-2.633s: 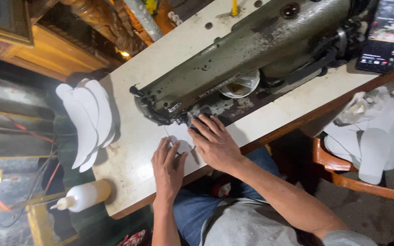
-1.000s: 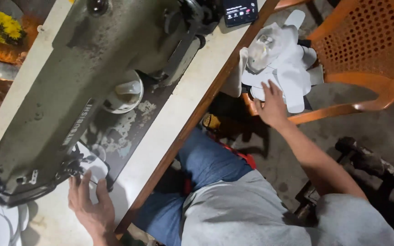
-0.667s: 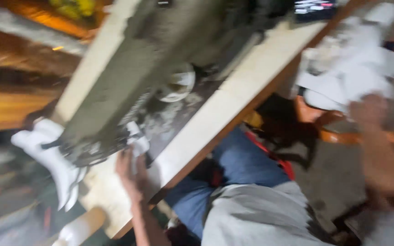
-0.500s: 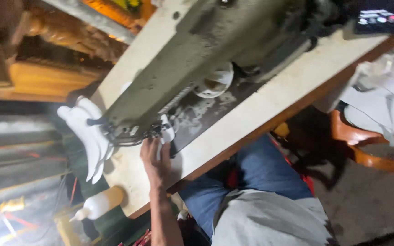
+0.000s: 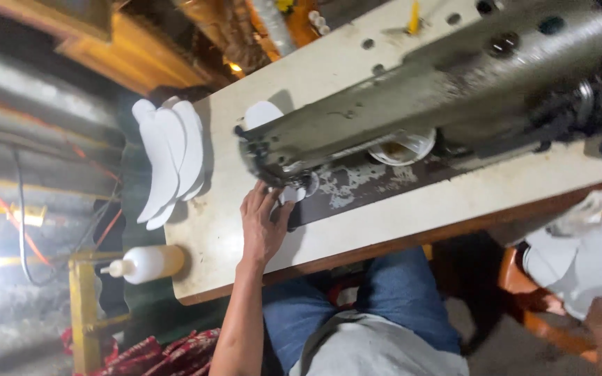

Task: Positioning shoe components at a stitching station and applying adhesive from a squeeze bottle to the edges of the parts.

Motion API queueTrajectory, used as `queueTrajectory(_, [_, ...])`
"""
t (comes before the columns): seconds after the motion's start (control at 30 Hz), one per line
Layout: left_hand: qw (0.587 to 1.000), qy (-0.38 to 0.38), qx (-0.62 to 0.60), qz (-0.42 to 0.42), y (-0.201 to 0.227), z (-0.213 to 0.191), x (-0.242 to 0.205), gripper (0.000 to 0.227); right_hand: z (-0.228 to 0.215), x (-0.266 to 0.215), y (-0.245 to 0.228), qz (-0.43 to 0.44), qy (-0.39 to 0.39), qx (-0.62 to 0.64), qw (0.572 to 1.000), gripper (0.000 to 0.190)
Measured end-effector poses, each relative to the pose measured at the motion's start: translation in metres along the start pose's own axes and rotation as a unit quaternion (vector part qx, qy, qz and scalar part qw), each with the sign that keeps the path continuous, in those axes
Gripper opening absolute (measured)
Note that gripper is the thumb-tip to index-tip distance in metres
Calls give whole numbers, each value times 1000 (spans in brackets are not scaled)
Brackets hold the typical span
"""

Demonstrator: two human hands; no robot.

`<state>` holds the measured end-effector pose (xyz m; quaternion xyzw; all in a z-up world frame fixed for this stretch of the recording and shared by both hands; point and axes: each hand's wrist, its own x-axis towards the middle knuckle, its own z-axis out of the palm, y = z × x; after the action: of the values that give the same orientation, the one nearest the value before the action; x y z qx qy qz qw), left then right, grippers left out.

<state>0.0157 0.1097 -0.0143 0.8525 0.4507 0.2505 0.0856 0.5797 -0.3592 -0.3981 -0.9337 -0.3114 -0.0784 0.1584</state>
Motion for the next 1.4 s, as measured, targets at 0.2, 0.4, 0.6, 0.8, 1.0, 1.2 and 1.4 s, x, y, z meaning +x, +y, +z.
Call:
queueTrajectory(0.2, [1000,-1,-8,-2,-7,-3,5,35,-40,5,-43,7,-46,143,989,27])
queueTrajectory(0.4, [999,30,-10,4,-11,-3,2,33,-190,70,-220,392,-453,442,668,59])
queueTrajectory(0.6, [999,53,-3,-5,-11,-1,0,37,-389,48,-369,4,-467,132,874,49])
queueTrajectory(0.8, [998,59,12,-11,-16,6,-1,36,-416,-2,-452,-346,-290,283,846,53])
queueTrajectory(1.0, [997,69,22,-23,-20,12,2,36,-368,-19,-530,-461,-297,430,717,41])
queueTrajectory(1.2, [995,81,51,-22,-18,11,8,34,-319,-30,-527,-506,-227,415,722,43])
queueTrajectory(1.4, [993,104,60,-19,-22,16,14,33,-316,-21,-568,-581,-192,333,718,39])
